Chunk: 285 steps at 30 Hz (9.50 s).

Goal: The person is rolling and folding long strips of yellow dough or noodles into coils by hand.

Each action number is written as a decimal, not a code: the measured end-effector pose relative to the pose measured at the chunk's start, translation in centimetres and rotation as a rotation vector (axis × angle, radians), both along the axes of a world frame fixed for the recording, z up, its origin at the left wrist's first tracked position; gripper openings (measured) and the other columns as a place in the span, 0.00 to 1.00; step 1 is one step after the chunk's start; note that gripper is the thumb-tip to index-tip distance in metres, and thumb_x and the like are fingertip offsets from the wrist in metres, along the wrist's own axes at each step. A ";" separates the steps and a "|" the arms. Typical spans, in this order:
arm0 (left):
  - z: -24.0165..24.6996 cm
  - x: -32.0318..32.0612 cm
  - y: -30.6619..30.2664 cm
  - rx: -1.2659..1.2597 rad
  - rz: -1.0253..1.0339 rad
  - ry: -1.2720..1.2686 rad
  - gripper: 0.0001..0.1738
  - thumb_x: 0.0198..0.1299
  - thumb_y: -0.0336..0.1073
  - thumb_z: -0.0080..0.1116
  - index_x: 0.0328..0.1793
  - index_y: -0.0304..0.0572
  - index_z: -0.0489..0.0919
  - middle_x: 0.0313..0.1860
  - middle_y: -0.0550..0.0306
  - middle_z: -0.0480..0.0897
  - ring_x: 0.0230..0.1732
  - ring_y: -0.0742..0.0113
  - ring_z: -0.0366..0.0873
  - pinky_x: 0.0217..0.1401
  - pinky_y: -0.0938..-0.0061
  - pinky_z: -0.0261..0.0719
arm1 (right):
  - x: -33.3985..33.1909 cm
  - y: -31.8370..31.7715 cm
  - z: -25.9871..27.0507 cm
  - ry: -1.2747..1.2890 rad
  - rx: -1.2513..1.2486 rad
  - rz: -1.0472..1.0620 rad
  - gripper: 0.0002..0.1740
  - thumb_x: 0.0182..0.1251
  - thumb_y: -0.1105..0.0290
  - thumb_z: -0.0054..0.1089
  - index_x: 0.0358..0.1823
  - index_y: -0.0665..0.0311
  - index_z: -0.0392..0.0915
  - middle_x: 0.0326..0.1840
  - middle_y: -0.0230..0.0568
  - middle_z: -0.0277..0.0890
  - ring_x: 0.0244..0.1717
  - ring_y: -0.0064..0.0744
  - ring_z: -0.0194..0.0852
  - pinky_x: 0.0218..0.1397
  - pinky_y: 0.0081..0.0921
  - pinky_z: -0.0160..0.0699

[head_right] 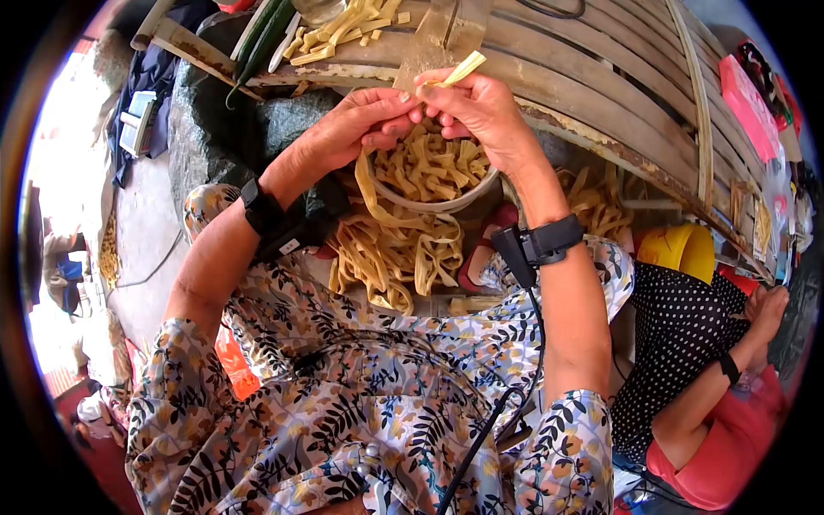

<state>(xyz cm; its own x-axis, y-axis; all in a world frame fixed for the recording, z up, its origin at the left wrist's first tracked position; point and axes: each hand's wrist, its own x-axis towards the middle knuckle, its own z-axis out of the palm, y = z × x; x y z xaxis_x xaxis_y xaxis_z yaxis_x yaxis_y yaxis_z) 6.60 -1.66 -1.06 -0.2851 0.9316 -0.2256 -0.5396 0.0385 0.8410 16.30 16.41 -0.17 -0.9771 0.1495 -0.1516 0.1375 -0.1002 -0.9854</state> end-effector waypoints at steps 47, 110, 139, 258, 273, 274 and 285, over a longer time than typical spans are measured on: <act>0.5 -1.4 -0.2 -0.025 -0.095 -0.013 0.14 0.64 0.40 0.47 0.33 0.38 0.75 0.16 0.74 0.63 0.13 0.88 0.50 0.17 0.90 0.51 | 0.0 -0.7 1.2 0.233 0.300 -0.282 0.13 0.62 0.63 0.54 0.32 0.68 0.79 0.21 0.32 0.76 0.17 0.15 0.70 0.17 0.11 0.61; 2.6 -7.1 5.4 -0.087 0.328 0.892 0.09 0.59 0.35 0.53 0.37 0.36 0.79 0.21 0.69 0.71 0.22 0.83 0.63 0.25 0.87 0.63 | -5.8 2.2 0.6 0.305 -0.161 -0.504 0.11 0.59 0.72 0.57 0.41 0.71 0.75 0.28 0.36 0.74 0.23 0.17 0.67 0.28 0.16 0.72; 2.9 -4.0 1.4 -0.006 0.153 0.273 0.13 0.64 0.34 0.44 0.52 0.39 0.71 0.35 0.62 0.77 0.30 0.79 0.68 0.37 0.83 0.69 | -0.3 0.7 0.7 0.224 0.568 -0.185 0.14 0.58 0.68 0.59 0.44 0.69 0.75 0.32 0.38 0.78 0.31 0.23 0.75 0.35 0.19 0.74; 1.2 1.2 -0.3 -0.086 0.108 0.534 0.13 0.65 0.40 0.46 0.38 0.38 0.77 0.22 0.72 0.67 0.22 0.85 0.58 0.24 0.89 0.57 | -0.1 -2.5 0.6 0.073 -0.096 -0.022 0.12 0.54 0.68 0.64 0.39 0.64 0.78 0.22 0.24 0.70 0.20 0.09 0.61 0.20 0.07 0.59; 0.8 -0.1 -1.0 -0.056 -0.046 0.100 0.12 0.65 0.38 0.45 0.37 0.37 0.74 0.17 0.73 0.63 0.16 0.86 0.52 0.18 0.89 0.50 | 0.2 -0.8 1.2 0.048 0.075 -0.114 0.12 0.59 0.65 0.59 0.36 0.67 0.78 0.21 0.31 0.74 0.17 0.11 0.62 0.19 0.09 0.60; 0.8 -0.4 -0.9 -0.033 -0.071 0.069 0.12 0.65 0.38 0.45 0.37 0.36 0.74 0.17 0.73 0.63 0.16 0.86 0.51 0.17 0.90 0.50 | 0.1 -0.6 0.8 0.091 -0.006 -0.101 0.12 0.60 0.63 0.59 0.35 0.67 0.79 0.22 0.32 0.74 0.18 0.10 0.63 0.18 0.09 0.60; 1.3 -1.9 0.0 -0.033 -0.082 0.087 0.12 0.65 0.38 0.46 0.36 0.36 0.74 0.17 0.73 0.63 0.15 0.87 0.51 0.16 0.91 0.47 | -0.7 -0.2 0.9 0.110 -0.227 -0.093 0.09 0.55 0.73 0.61 0.38 0.67 0.76 0.24 0.33 0.73 0.18 0.12 0.62 0.18 0.08 0.58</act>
<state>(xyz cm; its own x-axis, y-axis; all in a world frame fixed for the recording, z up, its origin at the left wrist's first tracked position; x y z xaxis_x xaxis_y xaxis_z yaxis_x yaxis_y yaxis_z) 4.71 -1.63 0.21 -0.2282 0.9449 -0.2346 -0.4584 0.1084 0.8821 15.59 16.25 0.72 -0.9731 0.2140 -0.0849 0.0103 -0.3277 -0.9447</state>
